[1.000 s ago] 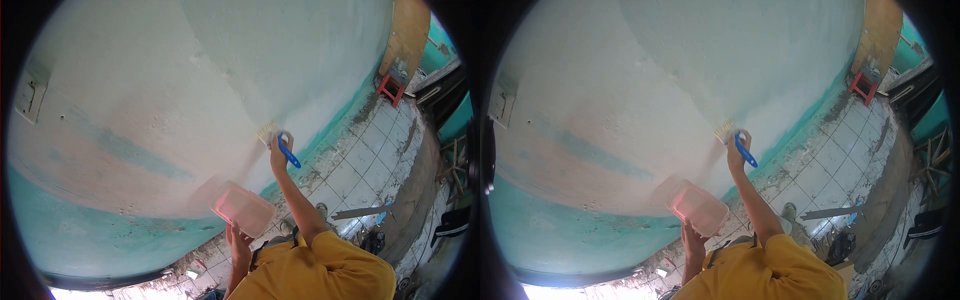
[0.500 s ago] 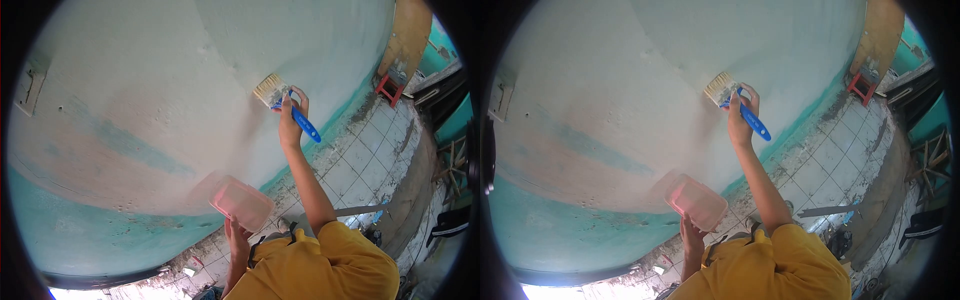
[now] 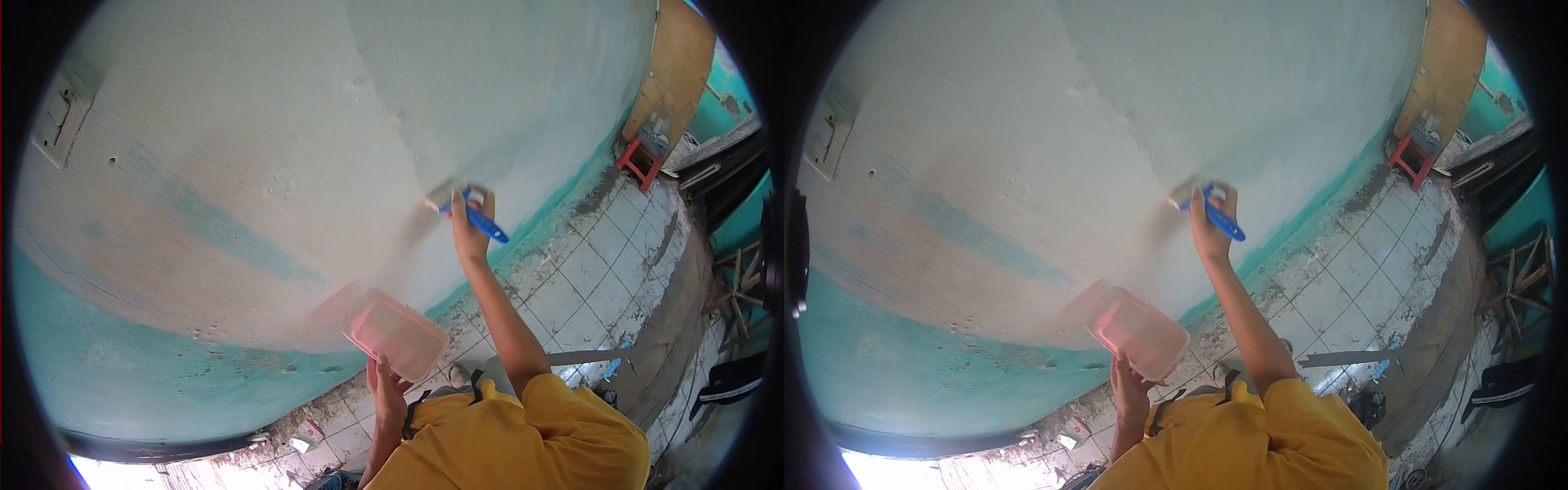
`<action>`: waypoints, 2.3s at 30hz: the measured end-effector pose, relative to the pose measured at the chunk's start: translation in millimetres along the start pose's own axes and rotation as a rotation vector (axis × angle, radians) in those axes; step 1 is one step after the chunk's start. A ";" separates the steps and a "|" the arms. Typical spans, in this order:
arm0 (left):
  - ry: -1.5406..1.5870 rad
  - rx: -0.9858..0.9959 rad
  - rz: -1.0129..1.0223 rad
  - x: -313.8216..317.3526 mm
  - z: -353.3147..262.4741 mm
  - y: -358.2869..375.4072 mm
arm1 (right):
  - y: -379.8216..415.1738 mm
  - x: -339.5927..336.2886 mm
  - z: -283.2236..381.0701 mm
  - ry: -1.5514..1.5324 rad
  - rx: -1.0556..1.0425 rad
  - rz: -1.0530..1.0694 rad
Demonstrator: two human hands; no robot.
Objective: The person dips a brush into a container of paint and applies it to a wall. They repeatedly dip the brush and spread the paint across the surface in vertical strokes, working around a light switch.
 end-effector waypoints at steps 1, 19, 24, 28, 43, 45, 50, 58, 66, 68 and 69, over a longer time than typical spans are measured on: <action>-0.001 0.000 -0.001 -0.9 2.3 -0.8 | -4.4 11.2 30.5 0.003 0.001 0.000; -0.020 0.002 0.019 4.8 6.7 9.9 | -5.6 -7.2 -9.1 -0.045 0.106 0.029; -0.010 -0.004 0.004 7.4 4.4 13.5 | -13.8 22.0 73.1 -0.139 -0.069 0.154; -0.012 -0.011 0.006 5.6 5.9 12.9 | 0.0 -14.3 -40.9 -0.198 0.077 0.062; 0.015 -0.002 0.062 17.6 6.1 6.9 | -6.1 45.7 96.1 -0.162 -0.134 0.165; 0.025 -0.004 0.060 17.8 6.9 8.6 | -3.3 44.2 95.0 -0.214 -0.167 0.192; 0.042 0.022 0.055 16.6 4.3 8.7 | 22.1 -13.9 -77.5 -0.110 0.032 0.027; 0.028 0.008 0.027 8.5 5.4 7.1 | 14.5 37.5 31.2 -0.048 0.011 0.142; 0.038 0.028 0.035 9.6 2.5 3.7 | 10.3 75.0 108.5 -0.167 -0.146 0.246; 0.039 0.034 0.034 7.0 3.0 1.4 | 18.1 44.1 30.7 -0.145 -0.019 0.153; 0.043 0.036 0.031 6.2 1.5 1.7 | 26.0 24.9 -13.5 -0.118 0.050 0.093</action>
Point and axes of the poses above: each hand's wrist, its own y-axis away from the middle knuckle, its own x-axis out of the palm, z = x × y, the point moved 4 cm from there along -y, towards the middle knuckle, and after that the axes turned 11 degrees about x, right-handed, at the moved point
